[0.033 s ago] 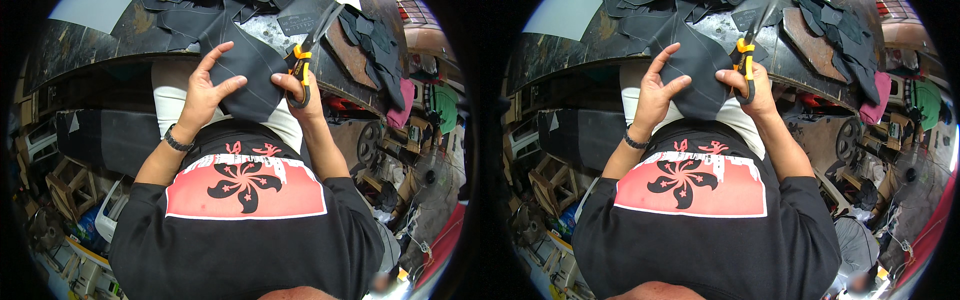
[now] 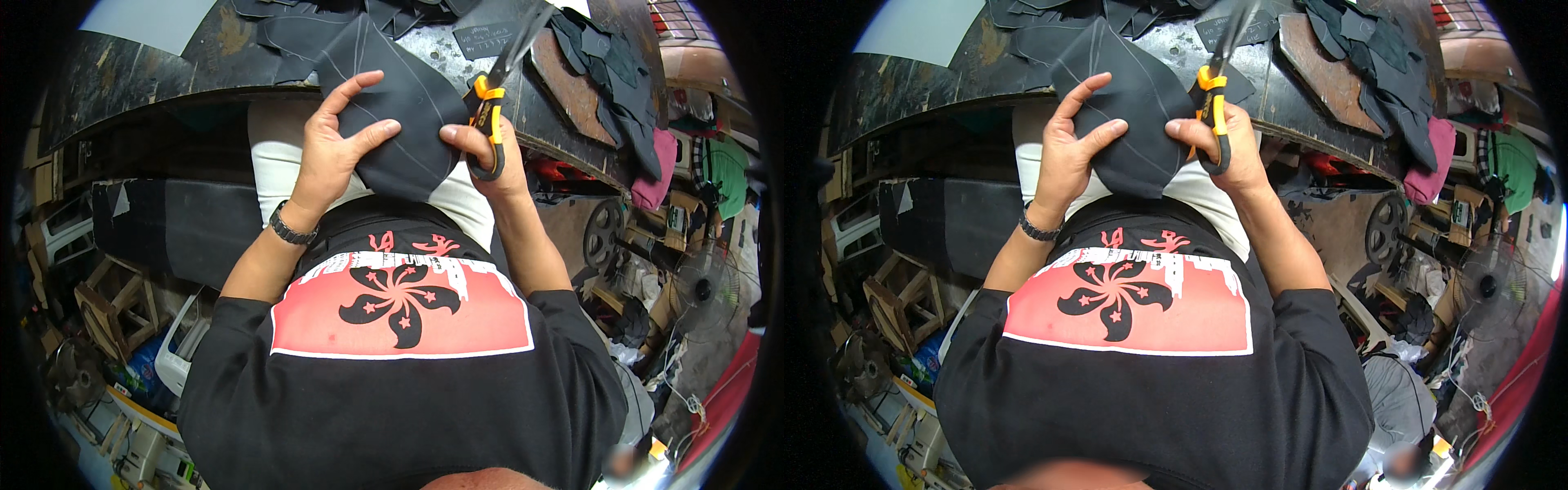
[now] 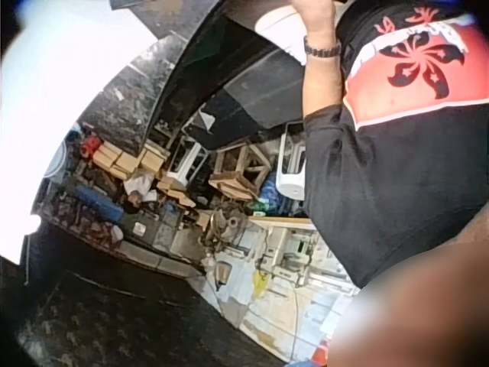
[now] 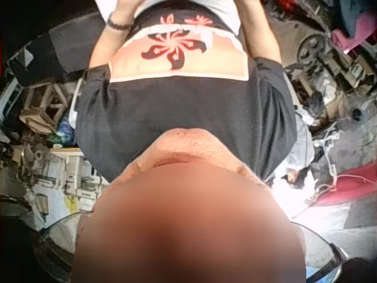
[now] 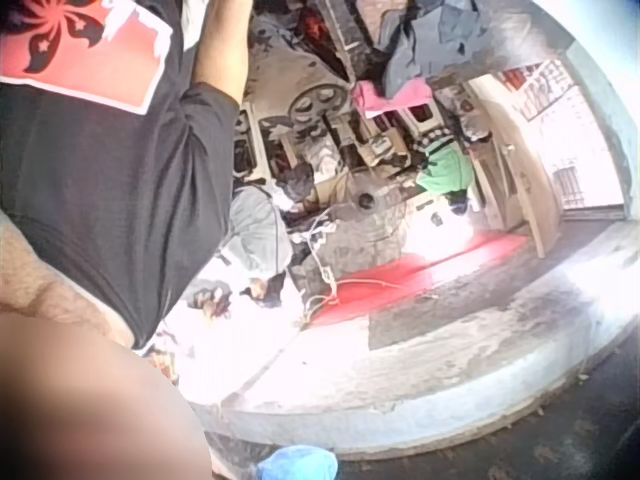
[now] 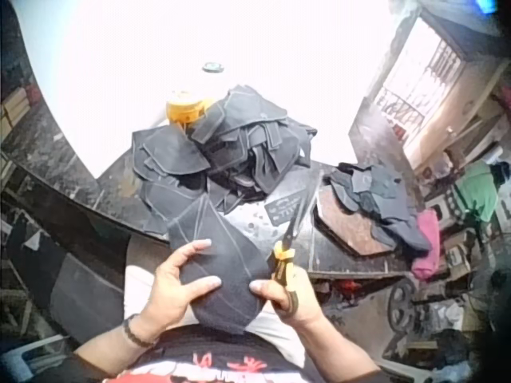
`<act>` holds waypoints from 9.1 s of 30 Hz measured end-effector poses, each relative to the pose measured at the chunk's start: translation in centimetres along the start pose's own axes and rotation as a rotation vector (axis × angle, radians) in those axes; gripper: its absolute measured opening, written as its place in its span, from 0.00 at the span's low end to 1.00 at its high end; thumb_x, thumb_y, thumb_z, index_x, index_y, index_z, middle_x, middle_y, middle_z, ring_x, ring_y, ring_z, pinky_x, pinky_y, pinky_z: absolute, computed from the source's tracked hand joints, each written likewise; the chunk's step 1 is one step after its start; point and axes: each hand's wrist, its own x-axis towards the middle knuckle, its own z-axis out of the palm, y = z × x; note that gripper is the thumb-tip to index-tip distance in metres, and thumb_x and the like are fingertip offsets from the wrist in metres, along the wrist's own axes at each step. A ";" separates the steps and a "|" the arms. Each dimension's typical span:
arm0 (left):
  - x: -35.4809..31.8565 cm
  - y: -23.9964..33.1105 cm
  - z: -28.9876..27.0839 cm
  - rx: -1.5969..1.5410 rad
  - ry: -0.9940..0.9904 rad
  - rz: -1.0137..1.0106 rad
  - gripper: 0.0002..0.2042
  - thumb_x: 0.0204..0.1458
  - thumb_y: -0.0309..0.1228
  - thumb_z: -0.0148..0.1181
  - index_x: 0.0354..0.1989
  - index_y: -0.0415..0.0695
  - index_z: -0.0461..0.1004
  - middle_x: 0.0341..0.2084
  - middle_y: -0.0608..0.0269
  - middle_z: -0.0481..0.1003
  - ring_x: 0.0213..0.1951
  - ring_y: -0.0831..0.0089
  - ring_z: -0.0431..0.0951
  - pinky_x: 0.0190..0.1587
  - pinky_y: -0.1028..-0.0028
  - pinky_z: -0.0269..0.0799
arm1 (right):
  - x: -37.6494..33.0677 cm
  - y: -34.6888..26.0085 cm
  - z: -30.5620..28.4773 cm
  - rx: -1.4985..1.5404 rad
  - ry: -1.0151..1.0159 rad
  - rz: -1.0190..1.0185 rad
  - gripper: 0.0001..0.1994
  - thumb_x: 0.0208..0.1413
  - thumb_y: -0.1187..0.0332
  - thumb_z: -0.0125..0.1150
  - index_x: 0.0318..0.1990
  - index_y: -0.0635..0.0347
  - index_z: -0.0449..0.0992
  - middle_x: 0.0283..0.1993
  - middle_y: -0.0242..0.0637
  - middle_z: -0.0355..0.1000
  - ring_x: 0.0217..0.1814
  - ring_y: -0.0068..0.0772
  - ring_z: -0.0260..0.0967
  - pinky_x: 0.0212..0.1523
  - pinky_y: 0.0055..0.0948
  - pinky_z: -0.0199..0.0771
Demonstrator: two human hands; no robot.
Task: The person uses shears to cut black fabric pieces along marked lines on a worktable. They repeatedly pick up fabric pieces, align the shears, and trim the edges, placing finished pieces aside on the table.
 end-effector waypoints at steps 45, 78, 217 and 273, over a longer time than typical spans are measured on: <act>6.0 1.1 -3.2 0.467 0.296 0.713 0.36 0.45 0.24 0.72 0.65 0.37 0.62 0.63 0.54 0.65 0.62 0.69 0.66 0.66 0.71 0.56 | -2.5 3.5 0.8 -0.252 -0.194 0.292 0.18 0.58 0.55 0.63 0.28 0.61 0.71 0.18 0.30 0.66 0.13 0.18 0.62 0.12 0.17 0.60; 5.9 1.7 -5.3 0.434 0.018 0.583 0.36 0.45 0.25 0.71 0.65 0.43 0.64 0.60 0.56 0.69 0.57 0.69 0.73 0.60 0.72 0.67 | -2.0 1.9 0.0 -0.414 -0.188 0.379 0.19 0.51 0.55 0.71 0.23 0.60 0.74 0.13 0.27 0.64 0.11 0.15 0.60 0.13 0.17 0.58; 0.9 -0.8 -4.7 0.441 -0.185 0.364 0.34 0.47 0.21 0.67 0.66 0.40 0.62 0.63 0.56 0.65 0.63 0.68 0.64 0.65 0.73 0.55 | -1.2 3.1 1.3 -0.372 -0.109 0.409 0.20 0.56 0.54 0.64 0.21 0.58 0.69 0.14 0.29 0.63 0.10 0.18 0.59 0.11 0.19 0.56; 0.4 2.7 -1.8 0.494 0.044 0.696 0.43 0.49 0.16 0.61 0.72 0.44 0.43 0.64 0.55 0.58 0.54 0.64 0.74 0.54 0.69 0.72 | 5.5 -0.6 4.7 0.380 0.270 -0.283 0.07 0.50 0.69 0.67 0.31 0.60 0.74 0.25 0.35 0.73 0.27 0.35 0.77 0.30 0.27 0.72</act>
